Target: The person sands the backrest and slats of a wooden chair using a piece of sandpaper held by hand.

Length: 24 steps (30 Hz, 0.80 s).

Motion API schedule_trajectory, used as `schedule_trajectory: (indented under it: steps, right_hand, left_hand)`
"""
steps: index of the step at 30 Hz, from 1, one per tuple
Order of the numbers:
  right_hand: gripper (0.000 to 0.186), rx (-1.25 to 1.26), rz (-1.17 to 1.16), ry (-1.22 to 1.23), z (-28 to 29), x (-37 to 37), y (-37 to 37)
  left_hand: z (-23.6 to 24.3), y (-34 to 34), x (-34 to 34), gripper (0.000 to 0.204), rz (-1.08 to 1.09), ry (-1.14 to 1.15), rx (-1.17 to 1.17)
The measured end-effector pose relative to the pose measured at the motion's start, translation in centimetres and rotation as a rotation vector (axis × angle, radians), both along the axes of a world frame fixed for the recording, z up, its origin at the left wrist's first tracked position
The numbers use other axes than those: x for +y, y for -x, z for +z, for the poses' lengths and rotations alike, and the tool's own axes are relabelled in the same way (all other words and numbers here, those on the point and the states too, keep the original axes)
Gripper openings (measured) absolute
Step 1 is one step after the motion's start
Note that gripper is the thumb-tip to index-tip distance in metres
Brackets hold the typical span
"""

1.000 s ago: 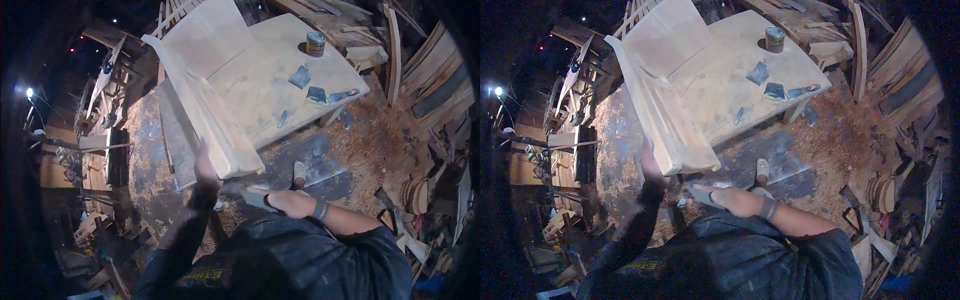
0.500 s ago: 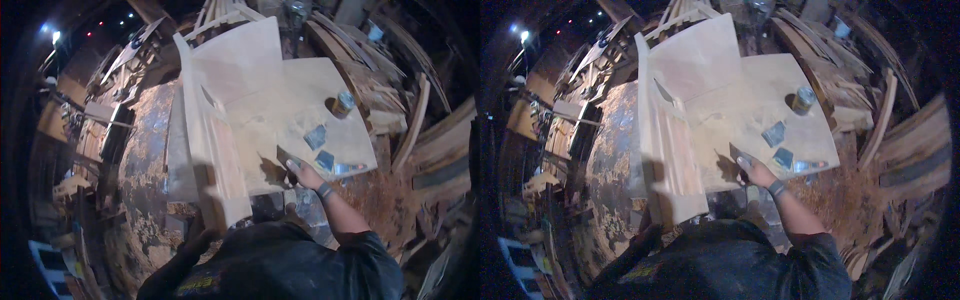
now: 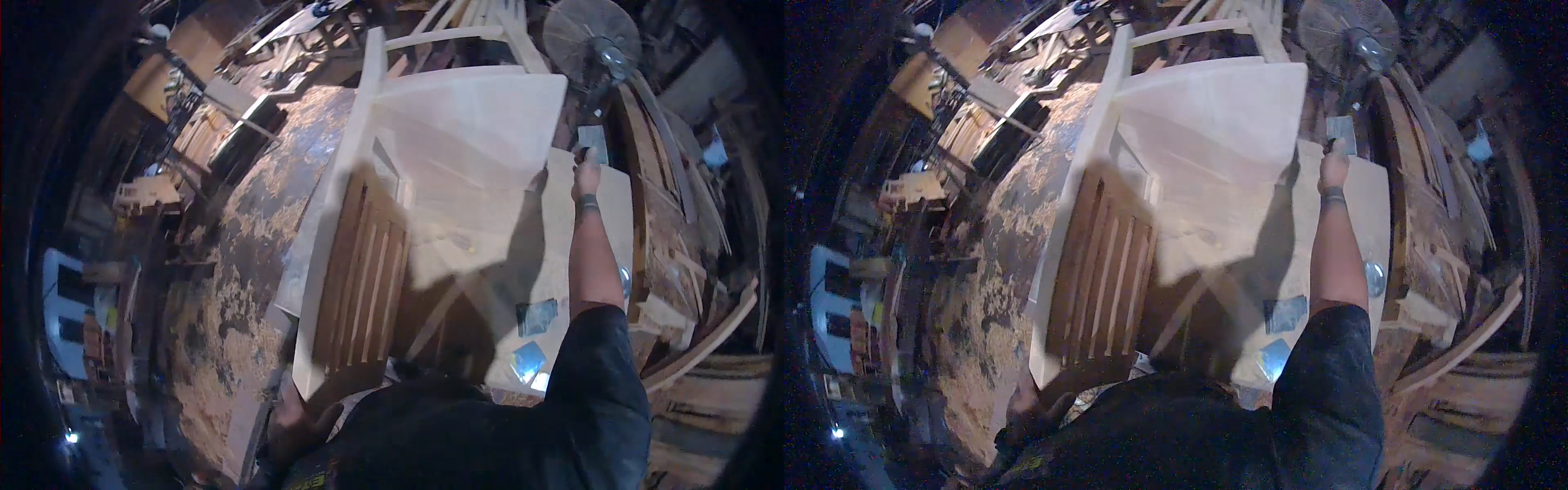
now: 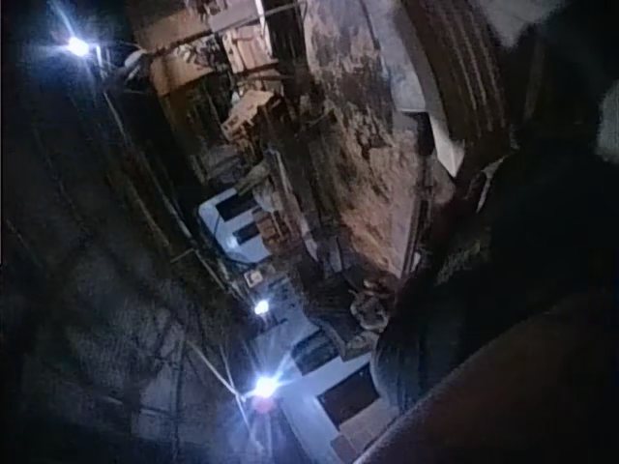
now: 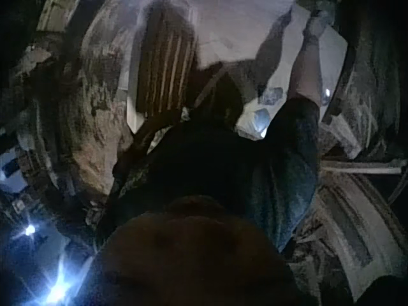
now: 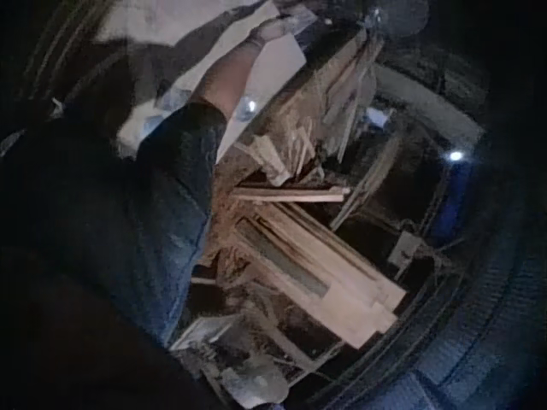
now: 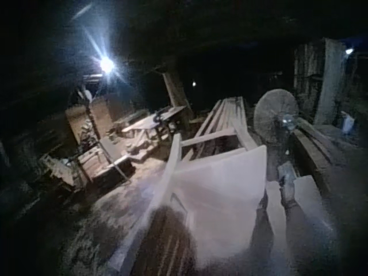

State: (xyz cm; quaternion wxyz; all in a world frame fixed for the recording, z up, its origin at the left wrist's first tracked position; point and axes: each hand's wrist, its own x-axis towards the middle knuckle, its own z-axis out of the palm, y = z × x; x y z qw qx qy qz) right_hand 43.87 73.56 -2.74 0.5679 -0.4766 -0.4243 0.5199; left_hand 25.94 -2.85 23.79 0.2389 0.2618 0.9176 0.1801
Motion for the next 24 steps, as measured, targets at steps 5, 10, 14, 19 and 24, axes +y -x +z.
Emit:
schedule_trajectory:
  steps: [5, 10, 14, 19, 24]
  right_hand:
    - [0.048, 0.159, 0.065, -0.066, -3.9, 2.4, 5.6]
    - [0.038, -0.252, 0.164, -0.332, -8.9, 8.7, 7.2]
    - [0.035, -0.916, 0.125, -0.473, -9.7, 12.2, 7.8]
    - [0.055, -0.611, 0.083, -0.311, -1.0, 10.8, 11.9]
    - [0.087, -0.875, -0.114, -0.281, 11.6, 5.0, 18.8]
  left_hand:
    - [-1.3, -1.0, 0.0, 0.074, 0.108, 0.087, 0.2]
    - [-2.3, -1.4, -0.1, 0.069, 0.06, 0.121, 0.366]
    - [-2.5, -1.4, -0.3, 0.066, 0.108, 0.054, 0.315]
    - [-3.2, 2.3, -2.6, 0.079, 0.165, 0.047, 0.309]
    - [-4.8, 9.0, -6.3, 0.088, 0.171, -0.022, 0.248]
